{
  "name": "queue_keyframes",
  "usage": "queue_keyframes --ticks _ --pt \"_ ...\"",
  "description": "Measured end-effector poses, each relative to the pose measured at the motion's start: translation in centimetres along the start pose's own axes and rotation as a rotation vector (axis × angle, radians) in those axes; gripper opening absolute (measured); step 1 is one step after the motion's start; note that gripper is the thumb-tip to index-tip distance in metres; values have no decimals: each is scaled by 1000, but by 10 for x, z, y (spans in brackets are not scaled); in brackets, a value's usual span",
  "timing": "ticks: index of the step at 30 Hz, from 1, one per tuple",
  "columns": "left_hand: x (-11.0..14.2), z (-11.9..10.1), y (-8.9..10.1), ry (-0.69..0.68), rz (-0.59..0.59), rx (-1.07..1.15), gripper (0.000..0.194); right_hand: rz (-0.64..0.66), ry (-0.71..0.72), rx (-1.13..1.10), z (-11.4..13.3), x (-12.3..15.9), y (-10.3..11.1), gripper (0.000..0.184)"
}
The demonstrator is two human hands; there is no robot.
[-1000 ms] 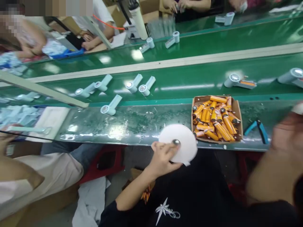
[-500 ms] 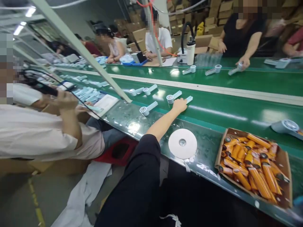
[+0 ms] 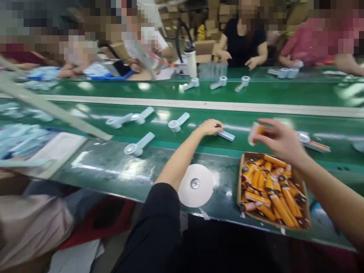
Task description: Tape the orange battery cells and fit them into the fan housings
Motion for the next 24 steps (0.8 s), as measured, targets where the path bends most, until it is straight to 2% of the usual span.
queue_keyframes --ticks 1,5,8,11,15,18,24 --pt "-5 -8 -7 -19 4 10 25 19 -40 34 -11 -8 -5 51" --pt "0 -20 -17 -92 -22 16 28 223 -124 177 -52 -53 -64 52" --pt "12 -31 -22 -221 -5 -41 23 247 -121 193 -71 -68 -88 55" --pt "12 -37 -26 -239 23 -143 18 236 -86 181 -80 -64 -88 50" --pt "0 -35 -27 -138 80 -112 13 210 -74 158 -85 -59 -80 45" --pt "-6 -34 -23 -66 74 -79 18 227 -68 197 -85 -60 -82 42" --pt "-9 -36 -26 59 9 -73 26 418 -65 620 -86 -51 -95 40"
Point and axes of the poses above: each hand's wrist, its own x-axis away from the middle knuckle, its own y-axis out of the back of the hand, z = x × y, the point moved 10 cm from there along -x, towards the middle knuckle, and after that the axes turned 1 degree about -z, right-handed, at the moved point
